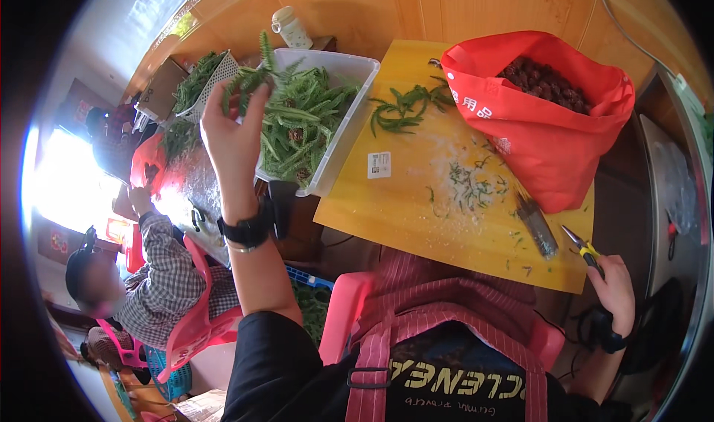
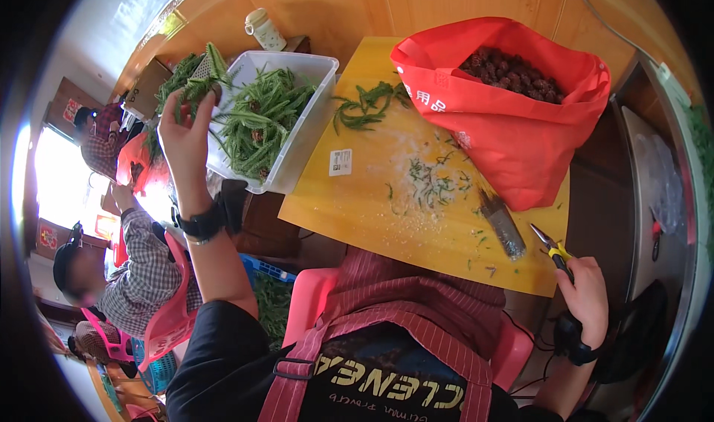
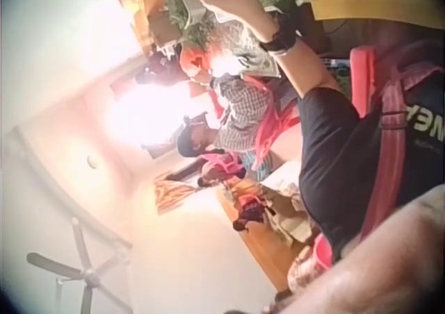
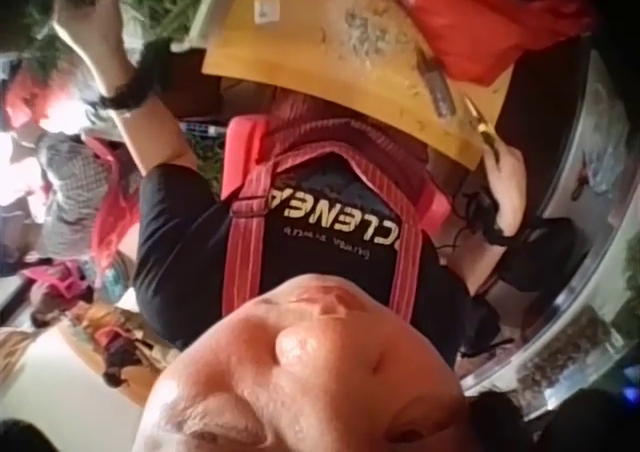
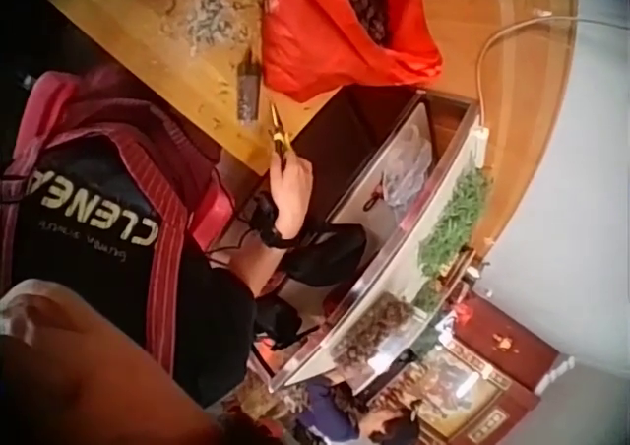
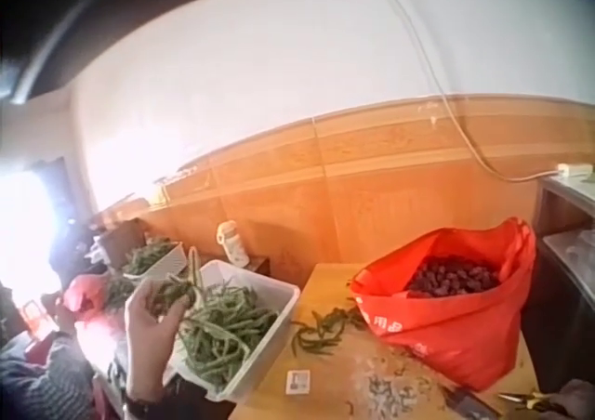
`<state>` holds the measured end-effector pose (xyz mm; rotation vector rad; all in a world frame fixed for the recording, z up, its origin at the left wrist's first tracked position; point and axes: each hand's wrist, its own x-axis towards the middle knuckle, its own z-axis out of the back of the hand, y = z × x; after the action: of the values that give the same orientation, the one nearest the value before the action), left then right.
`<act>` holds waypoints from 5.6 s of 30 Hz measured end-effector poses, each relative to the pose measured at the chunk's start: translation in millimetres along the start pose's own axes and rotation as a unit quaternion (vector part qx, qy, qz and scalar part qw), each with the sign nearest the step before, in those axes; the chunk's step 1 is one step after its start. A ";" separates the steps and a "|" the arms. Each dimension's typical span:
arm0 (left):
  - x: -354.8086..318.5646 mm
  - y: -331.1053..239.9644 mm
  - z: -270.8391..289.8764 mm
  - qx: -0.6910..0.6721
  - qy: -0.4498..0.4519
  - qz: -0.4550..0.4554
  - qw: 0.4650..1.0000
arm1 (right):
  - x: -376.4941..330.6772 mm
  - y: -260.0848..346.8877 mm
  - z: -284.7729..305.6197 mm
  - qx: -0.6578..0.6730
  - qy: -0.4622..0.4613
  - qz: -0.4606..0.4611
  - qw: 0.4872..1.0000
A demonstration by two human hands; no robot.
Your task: Trimming and processing pine branches and cones.
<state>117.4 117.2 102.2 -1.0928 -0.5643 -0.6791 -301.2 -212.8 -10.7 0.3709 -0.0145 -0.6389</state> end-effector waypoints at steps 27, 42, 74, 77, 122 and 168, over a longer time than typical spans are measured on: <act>-52.3 89.1 -217.0 0.225 0.465 0.123 0.848 | 32.6 8.8 -31.6 -0.019 0.075 0.035 0.996; -66.3 25.5 -215.2 0.124 0.479 -0.048 0.868 | 125.8 83.9 -53.2 0.029 -0.010 0.212 0.977; -117.8 0.8 -146.0 -0.455 0.512 0.197 0.701 | 384.7 68.7 5.7 -0.101 0.077 0.218 0.968; -117.5 0.2 -152.9 -0.454 0.518 0.188 0.700 | 375.2 77.8 5.4 -0.091 0.121 0.160 0.975; -78.2 -24.6 -266.2 -0.531 0.348 0.447 0.630 | 316.8 52.8 17.1 -0.103 0.177 0.156 0.966; -76.7 -51.0 -209.5 -0.059 0.265 -0.131 0.953 | 340.1 54.3 -20.5 -0.079 0.186 0.258 0.945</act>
<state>45.6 -76.3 3.1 -0.8995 -0.2050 -1.2056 6.6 -364.8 -45.3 0.3106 0.2904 -0.0420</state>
